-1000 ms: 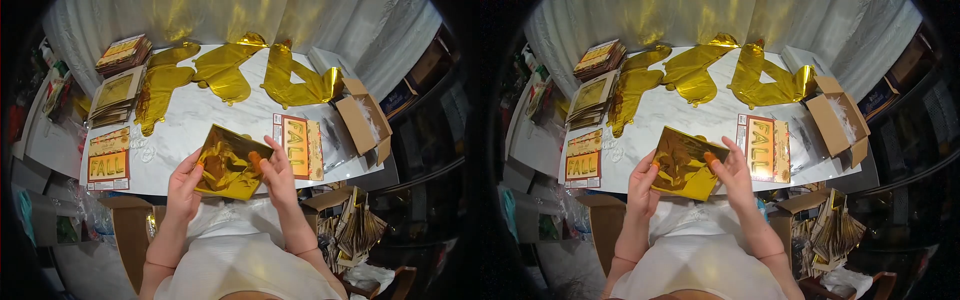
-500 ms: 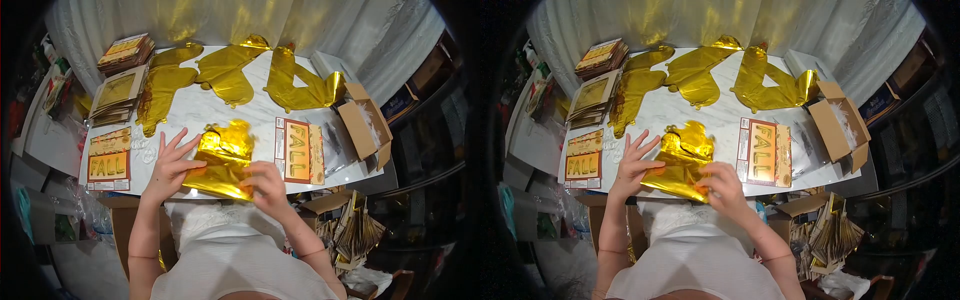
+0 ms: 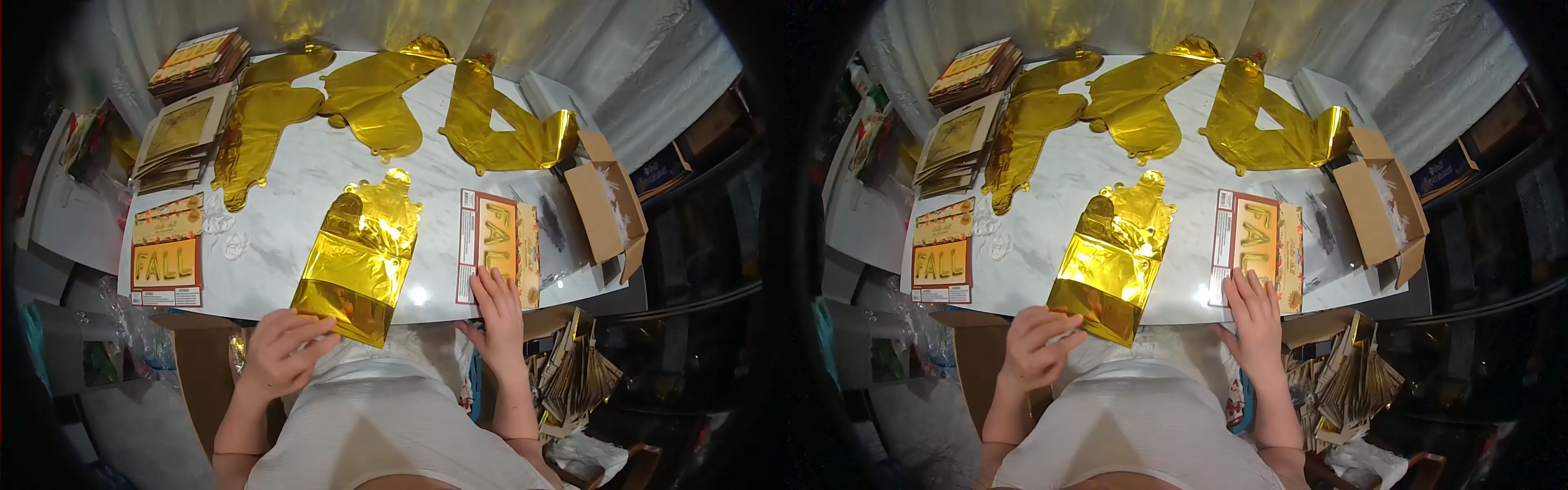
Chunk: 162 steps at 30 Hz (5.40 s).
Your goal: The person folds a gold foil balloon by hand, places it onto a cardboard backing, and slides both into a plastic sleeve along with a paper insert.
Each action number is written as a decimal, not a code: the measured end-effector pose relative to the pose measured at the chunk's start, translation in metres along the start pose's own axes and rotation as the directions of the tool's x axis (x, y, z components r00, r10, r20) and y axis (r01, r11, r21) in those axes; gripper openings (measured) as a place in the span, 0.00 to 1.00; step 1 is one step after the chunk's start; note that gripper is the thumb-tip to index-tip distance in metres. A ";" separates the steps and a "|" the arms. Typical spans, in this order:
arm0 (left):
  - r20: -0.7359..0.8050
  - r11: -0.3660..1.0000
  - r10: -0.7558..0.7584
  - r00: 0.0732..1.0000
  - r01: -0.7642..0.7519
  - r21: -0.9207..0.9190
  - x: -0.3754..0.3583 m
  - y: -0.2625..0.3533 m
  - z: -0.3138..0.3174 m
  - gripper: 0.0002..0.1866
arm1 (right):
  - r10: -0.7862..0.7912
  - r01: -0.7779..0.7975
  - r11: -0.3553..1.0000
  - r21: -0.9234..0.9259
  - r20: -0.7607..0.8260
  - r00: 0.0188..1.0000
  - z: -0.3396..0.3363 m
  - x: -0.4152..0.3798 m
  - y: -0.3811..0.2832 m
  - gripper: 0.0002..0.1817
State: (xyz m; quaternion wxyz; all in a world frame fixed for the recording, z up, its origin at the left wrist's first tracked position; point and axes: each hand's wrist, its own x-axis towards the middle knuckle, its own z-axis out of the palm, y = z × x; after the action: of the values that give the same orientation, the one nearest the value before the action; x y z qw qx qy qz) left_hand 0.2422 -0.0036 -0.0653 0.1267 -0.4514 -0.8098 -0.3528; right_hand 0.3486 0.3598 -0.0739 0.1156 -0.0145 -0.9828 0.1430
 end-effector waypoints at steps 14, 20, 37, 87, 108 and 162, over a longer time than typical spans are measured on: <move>-0.039 0.971 0.095 0.995 -0.084 0.224 0.003 -0.009 0.038 0.17 | -0.092 0.247 0.961 0.122 -0.704 0.704 -0.027 -0.002 -0.016 0.12; 0.024 0.989 0.047 0.999 -0.050 0.137 -0.005 -0.019 0.030 0.18 | -0.583 0.657 0.666 0.353 -0.303 0.754 -0.004 0.042 -0.058 0.18; -0.214 0.996 0.083 0.973 -0.088 -0.016 -0.003 -0.009 -0.024 0.08 | -0.453 0.489 0.726 0.484 -0.198 0.869 -0.009 0.110 -0.036 0.15; 0.281 0.936 -0.258 0.924 0.166 0.311 0.053 -0.003 0.030 0.35 | -0.467 0.371 0.855 0.363 0.227 0.855 0.049 0.267 -0.028 0.29; 0.238 0.929 -0.240 0.941 0.152 0.336 0.049 -0.001 0.034 0.34 | 0.009 0.469 0.862 -0.192 0.931 0.365 0.037 0.328 -0.144 0.29; -0.120 0.956 -0.269 0.956 0.250 -0.152 0.039 -0.015 0.040 0.64 | -0.185 -0.186 0.964 0.190 0.982 0.043 0.039 0.290 -0.142 0.51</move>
State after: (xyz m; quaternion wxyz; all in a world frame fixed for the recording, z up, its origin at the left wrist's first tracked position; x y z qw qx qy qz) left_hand 0.2127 0.0434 -0.0801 0.1047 -0.3228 -0.8256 -0.4509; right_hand 0.0585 0.2307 -0.0050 -0.5959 0.1037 -0.7583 0.2434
